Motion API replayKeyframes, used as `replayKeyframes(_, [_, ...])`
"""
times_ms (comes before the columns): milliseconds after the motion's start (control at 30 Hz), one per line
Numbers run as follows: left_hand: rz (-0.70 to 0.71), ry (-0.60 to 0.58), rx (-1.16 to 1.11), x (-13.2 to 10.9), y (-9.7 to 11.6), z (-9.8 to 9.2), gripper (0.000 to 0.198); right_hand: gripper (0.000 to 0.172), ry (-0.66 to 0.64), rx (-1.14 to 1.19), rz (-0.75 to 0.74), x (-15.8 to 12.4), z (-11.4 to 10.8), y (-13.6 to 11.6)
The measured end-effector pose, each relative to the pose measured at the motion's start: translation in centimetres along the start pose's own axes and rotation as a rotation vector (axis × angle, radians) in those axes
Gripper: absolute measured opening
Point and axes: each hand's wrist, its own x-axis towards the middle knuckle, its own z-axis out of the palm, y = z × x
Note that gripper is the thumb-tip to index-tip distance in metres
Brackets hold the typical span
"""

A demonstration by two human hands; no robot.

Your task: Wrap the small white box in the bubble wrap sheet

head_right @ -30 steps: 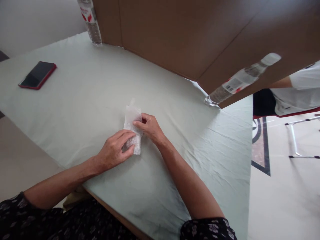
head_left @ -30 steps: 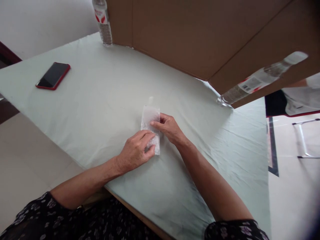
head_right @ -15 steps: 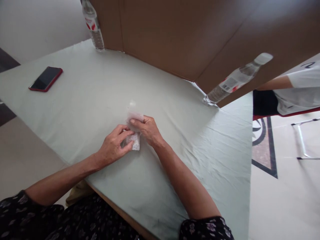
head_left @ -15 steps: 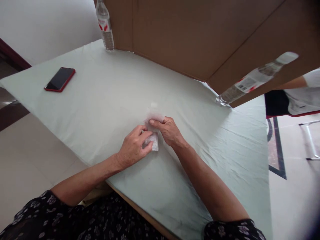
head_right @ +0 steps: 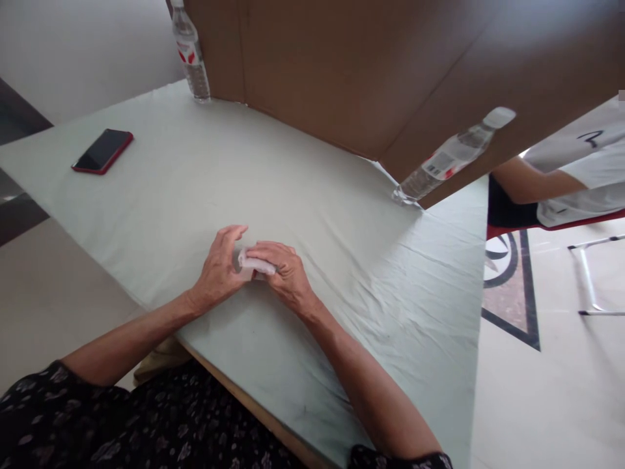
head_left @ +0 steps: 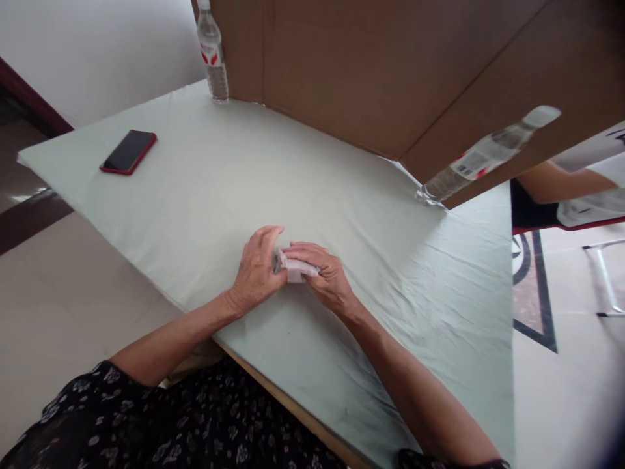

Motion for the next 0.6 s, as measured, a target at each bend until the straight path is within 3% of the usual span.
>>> replayKeyframes(167, [0.057, -0.173, -0.023, 0.5, -0.5, -0.9, 0.036, 0.034, -0.032, -0.252, -0.183, -1.4, 0.3, 1.3])
replayKeyframes(333, [0.192, -0.337, -0.146, 0.2, -2.4, -2.8, 0.054, 0.047, -0.089, -0.433, -0.322, -2.5, 0.8, 2.7])
replayKeyframes(500, [0.288, -0.384, -0.139, -0.1, -4.0, -3.0, 0.068, 0.048, -0.115, -0.494, -0.289, -2.2, 0.9, 3.4])
replayKeyframes(600, [0.212, -0.373, -0.257, 0.9, -3.8, -2.3, 0.063, 0.044, -0.112, -0.339, -0.215, -1.0, 0.0, 2.7])
